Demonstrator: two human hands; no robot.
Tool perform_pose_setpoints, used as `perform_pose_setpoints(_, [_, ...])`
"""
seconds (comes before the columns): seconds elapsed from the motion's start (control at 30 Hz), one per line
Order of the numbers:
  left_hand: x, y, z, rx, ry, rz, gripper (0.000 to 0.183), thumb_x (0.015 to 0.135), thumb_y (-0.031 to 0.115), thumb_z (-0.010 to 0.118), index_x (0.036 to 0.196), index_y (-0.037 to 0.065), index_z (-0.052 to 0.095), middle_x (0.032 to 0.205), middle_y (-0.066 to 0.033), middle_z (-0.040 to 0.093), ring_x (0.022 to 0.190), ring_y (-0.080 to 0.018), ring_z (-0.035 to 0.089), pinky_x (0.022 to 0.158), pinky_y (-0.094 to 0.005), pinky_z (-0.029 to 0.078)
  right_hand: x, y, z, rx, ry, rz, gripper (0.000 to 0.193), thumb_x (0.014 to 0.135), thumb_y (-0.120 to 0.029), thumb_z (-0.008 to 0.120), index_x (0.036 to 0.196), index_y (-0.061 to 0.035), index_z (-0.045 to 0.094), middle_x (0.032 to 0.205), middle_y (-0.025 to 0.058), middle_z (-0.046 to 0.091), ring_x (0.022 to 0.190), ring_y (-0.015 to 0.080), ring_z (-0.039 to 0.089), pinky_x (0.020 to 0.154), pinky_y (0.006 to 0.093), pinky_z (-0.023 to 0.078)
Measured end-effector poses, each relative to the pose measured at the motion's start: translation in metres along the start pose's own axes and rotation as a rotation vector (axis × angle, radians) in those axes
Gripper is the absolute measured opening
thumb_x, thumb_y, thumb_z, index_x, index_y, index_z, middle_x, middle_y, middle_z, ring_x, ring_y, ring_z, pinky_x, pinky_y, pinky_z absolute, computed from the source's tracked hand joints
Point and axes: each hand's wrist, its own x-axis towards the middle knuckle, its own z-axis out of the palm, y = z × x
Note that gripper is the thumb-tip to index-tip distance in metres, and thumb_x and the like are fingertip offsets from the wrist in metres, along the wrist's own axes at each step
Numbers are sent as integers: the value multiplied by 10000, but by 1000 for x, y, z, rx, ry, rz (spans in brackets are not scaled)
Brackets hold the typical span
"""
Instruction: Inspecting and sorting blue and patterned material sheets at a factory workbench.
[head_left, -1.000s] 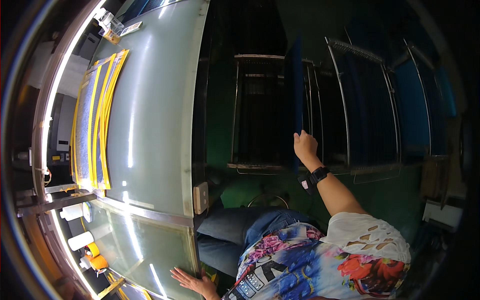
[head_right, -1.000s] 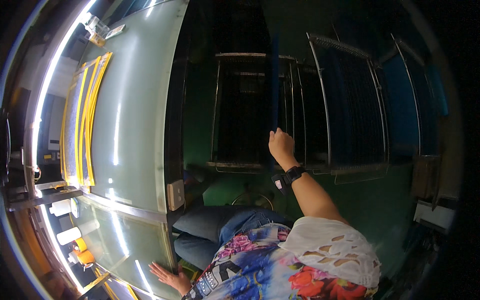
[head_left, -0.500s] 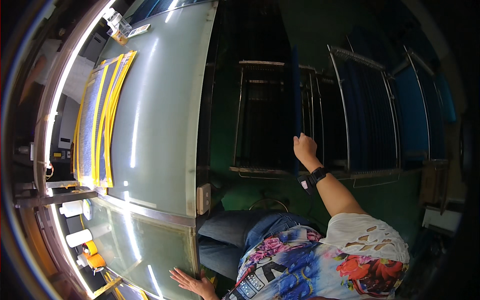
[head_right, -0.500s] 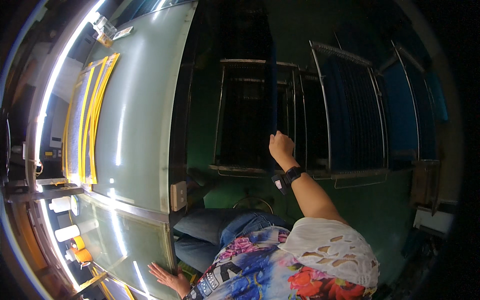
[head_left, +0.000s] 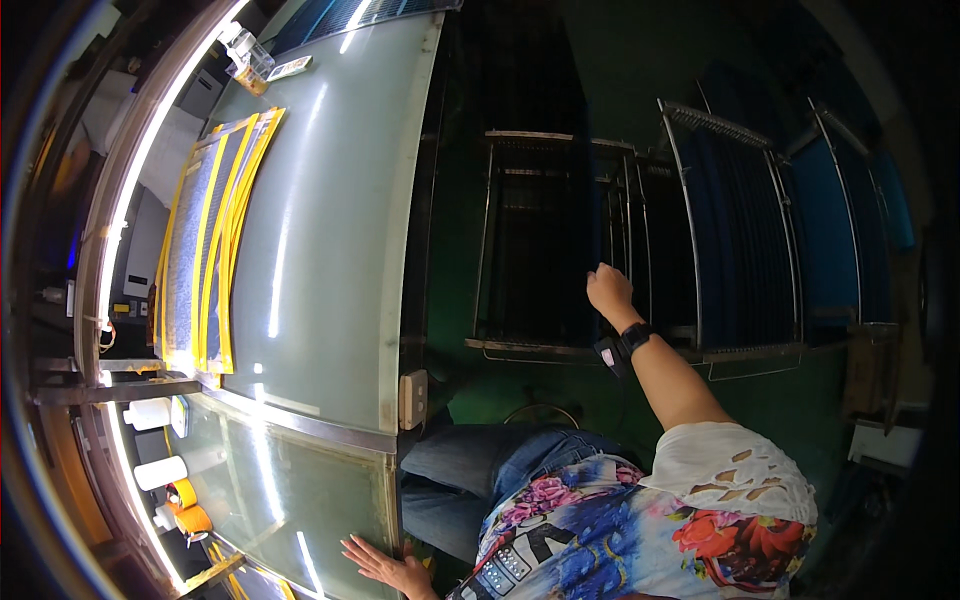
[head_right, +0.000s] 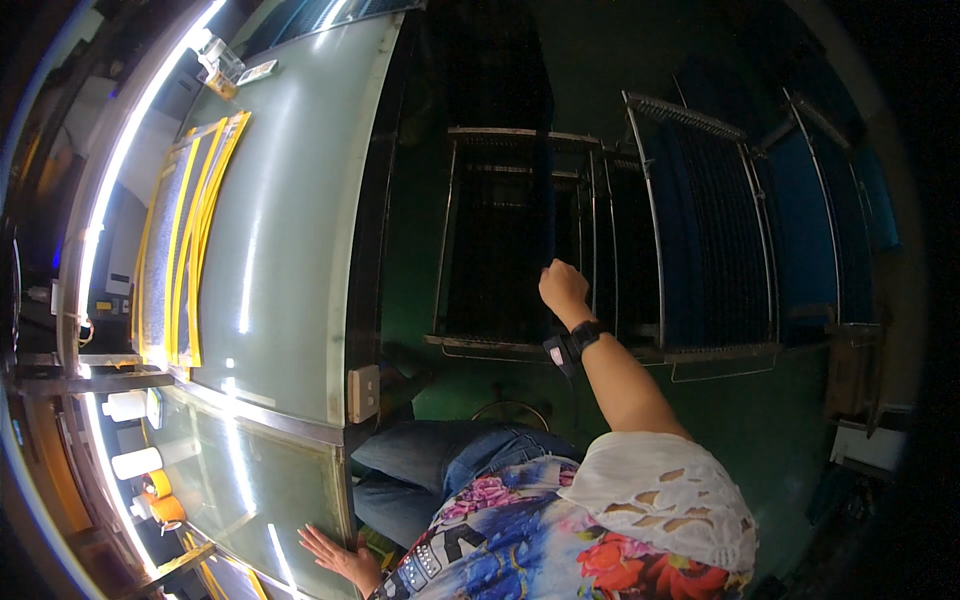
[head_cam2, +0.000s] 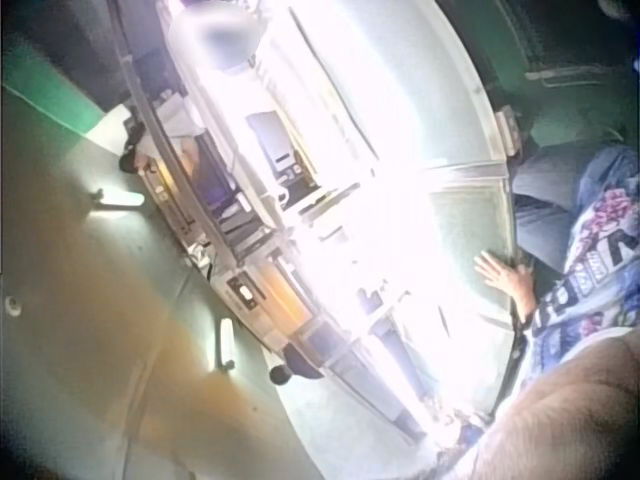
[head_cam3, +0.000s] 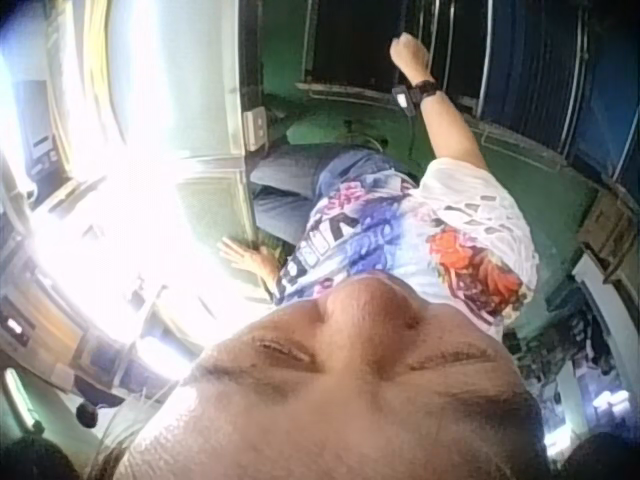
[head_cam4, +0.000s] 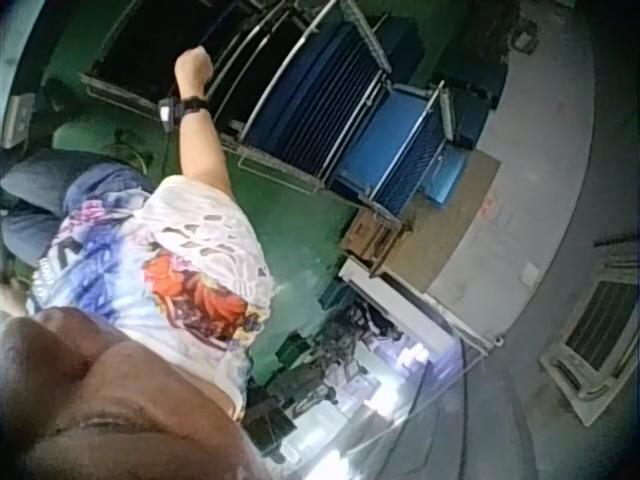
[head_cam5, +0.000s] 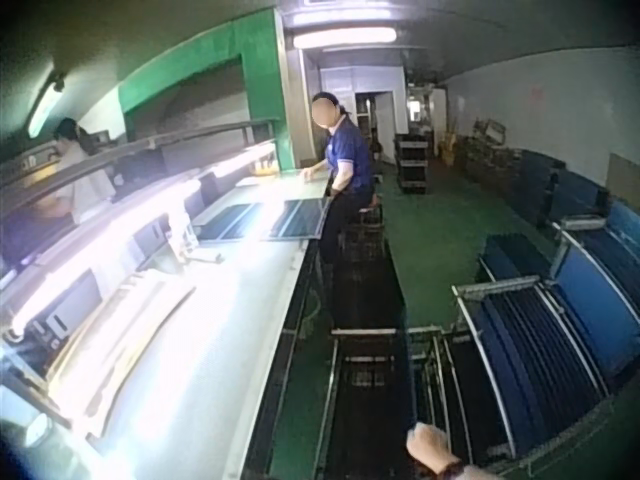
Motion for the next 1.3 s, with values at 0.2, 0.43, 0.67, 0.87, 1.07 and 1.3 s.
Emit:
perform_pose_setpoints(0.2, [3, 0, 8, -25, 14, 32, 1061, 586, 89, 749, 1475, 130, 171, 1546, -68, 140, 1422, -324, 99, 1069, -615, 142, 14, 9, 33, -103, -438, 118, 290, 870, -270, 515, 971, -54, 679, 1014, 200, 653, 1002, 367, 608, 858, 445, 487])
perform_pose_setpoints(0.43, [1, 1, -14, 128, -59, 94, 1060, 635, 215, 771, 1477, 109, 137, 1532, -159, 125, 1406, -350, 136, 1074, -556, 208, 36, 14, -47, 100, -40, -7, 248, 880, -279, 506, 868, -81, 655, 928, 160, 661, 913, 372, 617, 785, 466, 488])
perform_pose_setpoints(0.67, [3, -5, -5, 160, -60, 104, 1130, 608, 186, 794, 1485, 112, 84, 1537, -155, 105, 1413, -342, 119, 1060, -563, 235, 74, 187, -172, -102, 599, 53, 193, 873, -128, 512, 961, 3, 623, 965, 209, 623, 926, 376, 590, 811, 439, 468])
perform_pose_setpoints(0.87, [4, -5, -7, 143, -34, 111, 1109, 612, 169, 780, 1485, 119, 98, 1538, -147, 115, 1414, -344, 115, 1053, -582, 236, 38, 199, -124, -408, 303, 309, 228, 843, -95, 560, 1037, 21, 591, 1046, 181, 570, 1017, 346, 555, 879, 438, 466])
perform_pose_setpoints(1.07, [3, 0, -8, 133, -37, 108, 1057, 647, 194, 769, 1481, 119, 124, 1532, -145, 144, 1415, -331, 118, 1060, -592, 214, 53, 188, -123, -149, 376, 500, 214, 869, -151, 557, 1008, 10, 587, 1041, 180, 567, 940, 372, 607, 793, 454, 505])
perform_pose_setpoints(1.3, [4, -6, -5, 124, -66, 98, 1053, 640, 208, 775, 1476, 110, 143, 1524, -149, 169, 1406, -354, 129, 1054, -603, 214, 62, 227, -125, -267, 310, 469, 137, 849, -146, 583, 869, -28, 650, 936, 177, 662, 893, 341, 641, 763, 420, 516])
